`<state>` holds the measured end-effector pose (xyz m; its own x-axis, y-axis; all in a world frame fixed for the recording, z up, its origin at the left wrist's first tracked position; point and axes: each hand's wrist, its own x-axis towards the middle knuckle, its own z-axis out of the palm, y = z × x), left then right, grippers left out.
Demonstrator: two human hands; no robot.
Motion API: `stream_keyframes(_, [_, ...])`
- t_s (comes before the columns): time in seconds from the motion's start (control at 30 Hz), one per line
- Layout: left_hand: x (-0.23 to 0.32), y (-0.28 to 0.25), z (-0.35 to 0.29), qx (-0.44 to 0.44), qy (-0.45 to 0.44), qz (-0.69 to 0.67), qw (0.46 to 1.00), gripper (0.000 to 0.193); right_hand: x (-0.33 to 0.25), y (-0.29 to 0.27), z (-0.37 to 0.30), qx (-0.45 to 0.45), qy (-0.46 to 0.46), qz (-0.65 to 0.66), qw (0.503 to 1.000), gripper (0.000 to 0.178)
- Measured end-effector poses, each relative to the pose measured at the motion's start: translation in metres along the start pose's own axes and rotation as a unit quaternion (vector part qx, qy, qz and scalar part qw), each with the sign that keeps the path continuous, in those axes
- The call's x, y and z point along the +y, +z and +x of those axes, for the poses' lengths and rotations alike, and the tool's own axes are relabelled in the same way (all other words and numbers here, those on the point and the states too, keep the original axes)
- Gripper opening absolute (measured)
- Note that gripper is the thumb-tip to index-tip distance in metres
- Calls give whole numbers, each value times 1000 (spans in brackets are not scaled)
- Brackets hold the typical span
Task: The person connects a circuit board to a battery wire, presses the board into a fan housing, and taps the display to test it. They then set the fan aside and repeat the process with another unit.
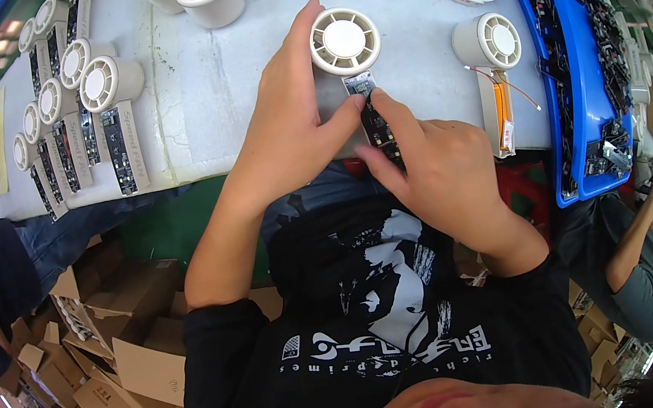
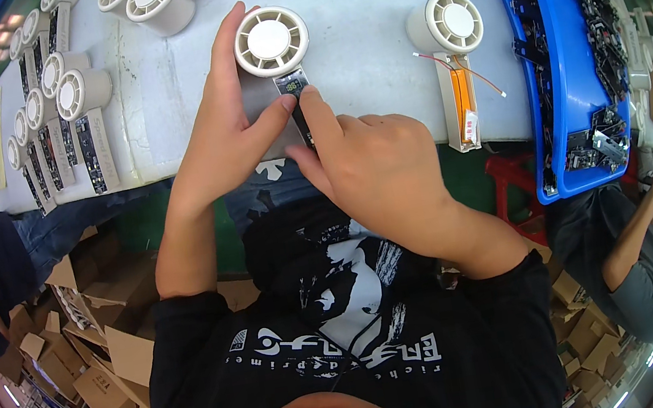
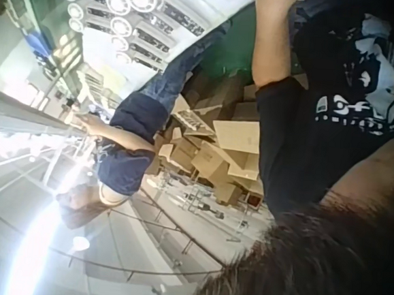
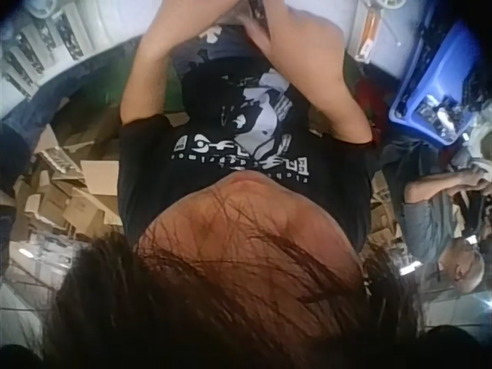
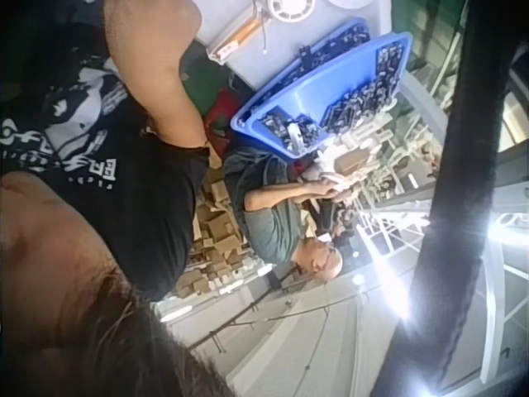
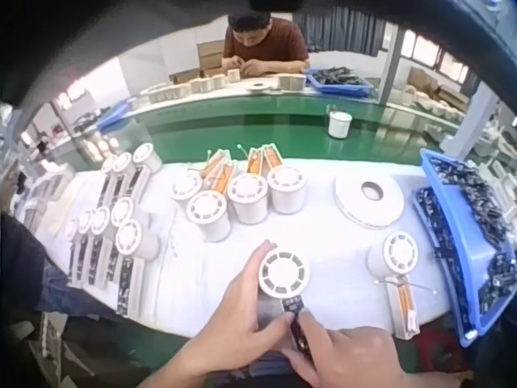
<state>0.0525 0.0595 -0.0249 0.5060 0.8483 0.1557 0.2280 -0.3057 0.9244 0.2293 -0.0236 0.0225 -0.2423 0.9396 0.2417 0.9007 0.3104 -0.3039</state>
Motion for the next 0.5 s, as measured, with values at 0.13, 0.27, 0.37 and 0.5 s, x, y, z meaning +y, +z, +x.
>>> stream_keyframes(0.13, [1, -3, -1, -4, -26, -14, 1000, 94, 7, -29, 1, -145, -21, 17, 989, 56])
stream_keyframes(0.27, [-1, -5, 2, 4, -9, -29, 1000, 90, 19, -28, 7, -157, -31, 46, 986, 70])
stream_keyframes(0.37, [5, -9, 2, 44, 0, 1, 999, 86, 8, -4, 8, -115, 23, 104, 988, 81])
stream_keyframes(0.5, [14, -9, 2, 108, 7, 115, 988, 78, -7, 27, 11, -40, 17, 184, 982, 78])
